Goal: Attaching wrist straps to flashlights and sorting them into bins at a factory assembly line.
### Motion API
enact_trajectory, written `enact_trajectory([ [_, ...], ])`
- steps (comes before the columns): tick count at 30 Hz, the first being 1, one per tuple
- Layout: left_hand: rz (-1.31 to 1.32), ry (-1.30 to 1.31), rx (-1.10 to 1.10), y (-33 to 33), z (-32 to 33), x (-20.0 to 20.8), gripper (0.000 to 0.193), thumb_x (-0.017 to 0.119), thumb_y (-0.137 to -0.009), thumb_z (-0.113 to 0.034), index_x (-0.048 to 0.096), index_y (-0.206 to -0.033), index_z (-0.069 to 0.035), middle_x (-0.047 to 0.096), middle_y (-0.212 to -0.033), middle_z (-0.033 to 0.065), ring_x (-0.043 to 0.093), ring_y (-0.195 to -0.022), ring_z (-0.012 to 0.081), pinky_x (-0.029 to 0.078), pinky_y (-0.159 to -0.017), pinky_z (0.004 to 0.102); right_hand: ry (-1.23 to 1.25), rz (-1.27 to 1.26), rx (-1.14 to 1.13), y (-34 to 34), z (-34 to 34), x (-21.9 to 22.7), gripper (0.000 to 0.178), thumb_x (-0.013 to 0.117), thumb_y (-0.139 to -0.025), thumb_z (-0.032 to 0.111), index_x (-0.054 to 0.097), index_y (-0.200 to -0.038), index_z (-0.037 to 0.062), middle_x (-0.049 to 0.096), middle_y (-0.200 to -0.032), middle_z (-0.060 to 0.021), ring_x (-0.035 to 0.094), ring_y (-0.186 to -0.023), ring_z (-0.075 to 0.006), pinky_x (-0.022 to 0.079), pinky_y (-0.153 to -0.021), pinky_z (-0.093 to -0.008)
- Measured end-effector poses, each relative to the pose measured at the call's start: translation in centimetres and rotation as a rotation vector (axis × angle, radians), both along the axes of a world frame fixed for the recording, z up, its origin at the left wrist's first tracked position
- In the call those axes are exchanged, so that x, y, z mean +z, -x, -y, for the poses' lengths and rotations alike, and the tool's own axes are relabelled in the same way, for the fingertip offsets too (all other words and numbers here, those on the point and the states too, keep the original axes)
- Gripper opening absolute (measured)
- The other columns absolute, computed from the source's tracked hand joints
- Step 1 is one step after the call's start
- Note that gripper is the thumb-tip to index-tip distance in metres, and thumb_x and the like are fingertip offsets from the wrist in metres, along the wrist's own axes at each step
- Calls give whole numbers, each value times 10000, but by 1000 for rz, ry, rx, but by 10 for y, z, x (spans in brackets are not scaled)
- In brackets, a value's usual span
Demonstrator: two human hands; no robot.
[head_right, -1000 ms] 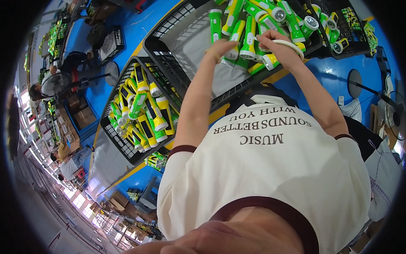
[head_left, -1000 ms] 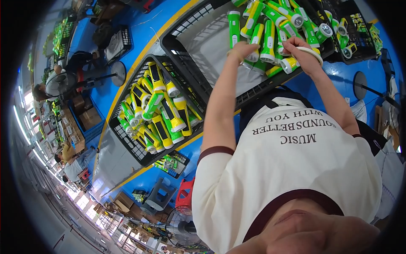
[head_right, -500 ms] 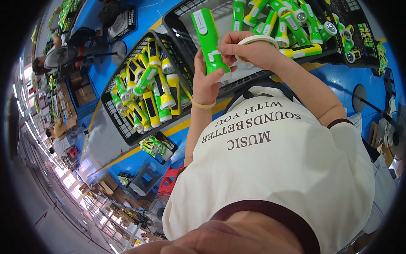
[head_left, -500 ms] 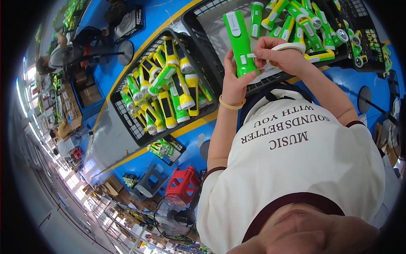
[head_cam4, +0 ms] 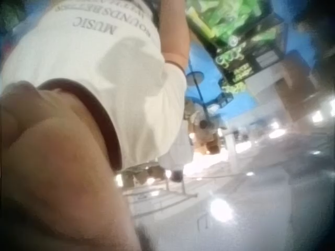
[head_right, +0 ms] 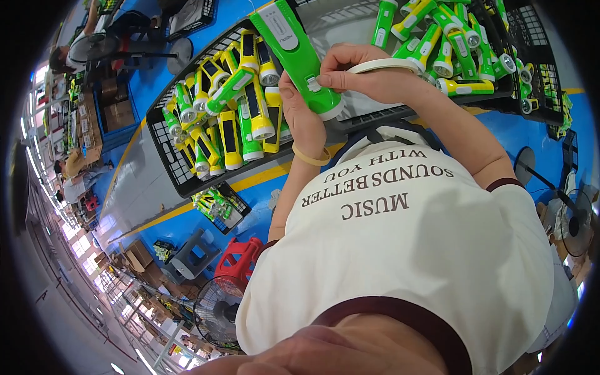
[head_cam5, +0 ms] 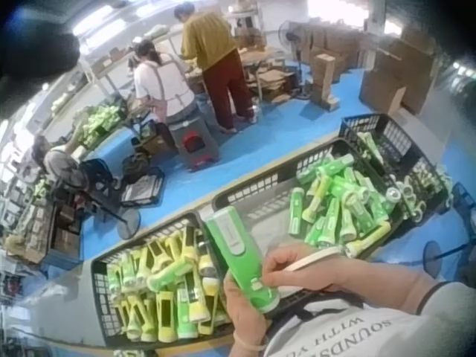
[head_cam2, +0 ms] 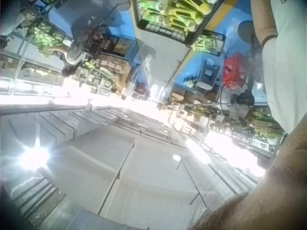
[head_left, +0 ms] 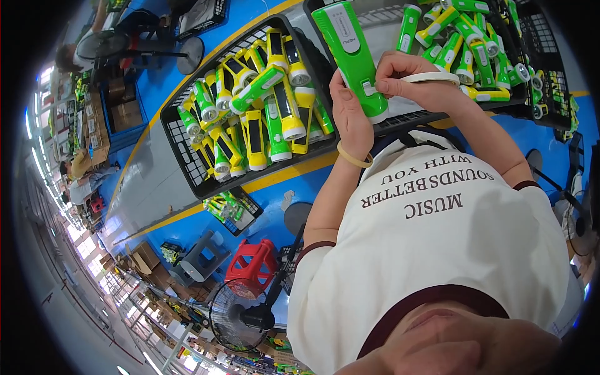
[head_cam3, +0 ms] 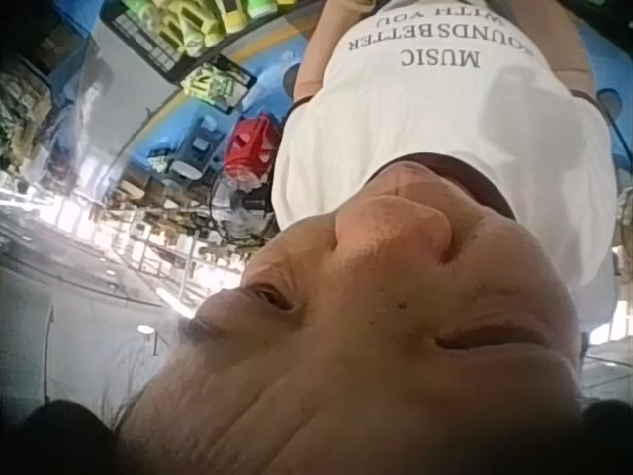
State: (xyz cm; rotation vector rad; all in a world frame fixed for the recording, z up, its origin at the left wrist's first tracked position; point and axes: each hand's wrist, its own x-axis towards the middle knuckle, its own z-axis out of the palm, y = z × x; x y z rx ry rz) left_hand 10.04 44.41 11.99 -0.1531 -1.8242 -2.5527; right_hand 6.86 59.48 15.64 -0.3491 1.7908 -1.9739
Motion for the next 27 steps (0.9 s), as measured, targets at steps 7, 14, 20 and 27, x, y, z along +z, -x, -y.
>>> enact_trajectory([
  [7, -127, 328, 160, 0, 15, -6, 389, 387, -935, -237, 361, -1220, 25, 490, -1108, 107, 490, -960, 167, 387, -829, 261, -391, -246, -99, 0, 24, 13, 201, 635, -802, 205, 562, -741, 29, 512, -700, -14, 470, -659, -70, 384, -571, -231],
  [14, 72, -228, 145, 1, 23, -4, 312, 481, -895, -194, 394, -1126, -4, 537, -1011, 99, 538, -894, 162, 447, -777, 282, -573, -278, -82, 18, 22, 16, 341, 659, -762, 335, 519, -681, 35, 501, -669, -11, 455, -558, -77, 361, -513, -224],
  [20, 354, -341, -32, 6, 48, 5, 357, 634, -759, -84, 429, -1043, -10, 558, -895, 80, 593, -761, 174, 488, -703, 290, -340, -433, 50, 24, 24, 2, 193, 628, -792, 192, 516, -750, 41, 497, -732, -10, 466, -700, -93, 372, -616, -223],
  [27, 485, -711, 261, -1, 75, -16, 307, 543, -816, -221, 477, -1043, -25, 570, -815, 98, 602, -736, 211, 518, -643, 349, -293, -286, -123, 10, 74, -23, 129, 599, -814, 143, 535, -765, 43, 493, -674, 30, 433, -656, -49, 358, -590, -201],
])
